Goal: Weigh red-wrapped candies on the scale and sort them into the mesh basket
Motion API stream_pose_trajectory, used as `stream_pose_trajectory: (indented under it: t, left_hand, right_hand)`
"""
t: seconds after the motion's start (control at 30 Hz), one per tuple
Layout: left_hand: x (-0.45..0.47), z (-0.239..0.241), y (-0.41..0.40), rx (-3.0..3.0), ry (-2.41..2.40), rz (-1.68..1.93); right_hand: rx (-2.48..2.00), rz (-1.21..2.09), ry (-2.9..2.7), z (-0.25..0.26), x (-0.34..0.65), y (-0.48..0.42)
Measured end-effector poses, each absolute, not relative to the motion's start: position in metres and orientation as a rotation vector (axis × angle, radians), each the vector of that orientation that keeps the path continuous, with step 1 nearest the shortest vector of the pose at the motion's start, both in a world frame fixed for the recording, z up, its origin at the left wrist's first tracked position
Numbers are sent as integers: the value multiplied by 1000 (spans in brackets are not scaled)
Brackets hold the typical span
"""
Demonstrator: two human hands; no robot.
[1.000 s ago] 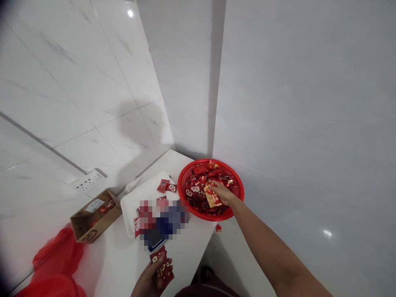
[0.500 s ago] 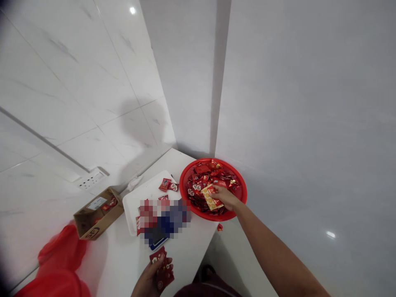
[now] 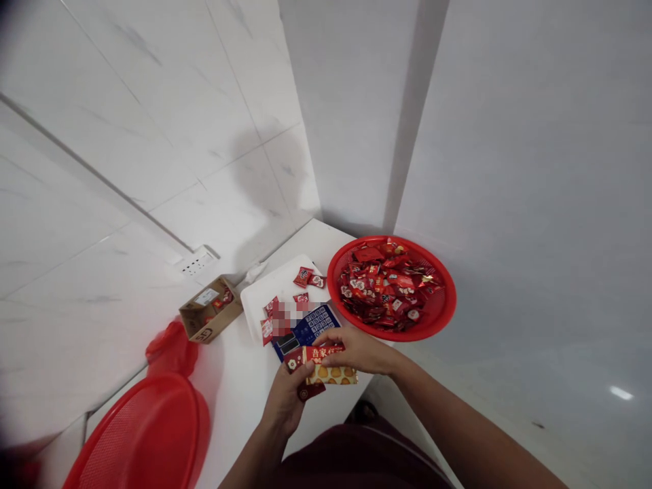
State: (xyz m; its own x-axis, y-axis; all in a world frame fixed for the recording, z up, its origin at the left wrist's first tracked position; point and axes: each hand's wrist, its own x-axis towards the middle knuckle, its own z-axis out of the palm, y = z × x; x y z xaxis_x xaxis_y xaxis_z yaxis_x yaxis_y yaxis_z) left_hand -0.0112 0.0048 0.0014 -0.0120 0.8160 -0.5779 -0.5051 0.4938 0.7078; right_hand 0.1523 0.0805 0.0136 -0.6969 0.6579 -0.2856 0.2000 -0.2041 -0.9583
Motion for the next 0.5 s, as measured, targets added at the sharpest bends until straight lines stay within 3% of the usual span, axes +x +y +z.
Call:
stream_pose_trajectory:
  t: [0.2, 0.5]
  left_hand:
    - [-18, 0, 2, 344, 1285, 1165]
    - [-14, 0, 0, 361, 1302, 1139]
  right_hand:
    - [-973, 2162, -1356, 3, 159, 73]
    - [-1052, 2121, -1456, -1, 159, 60]
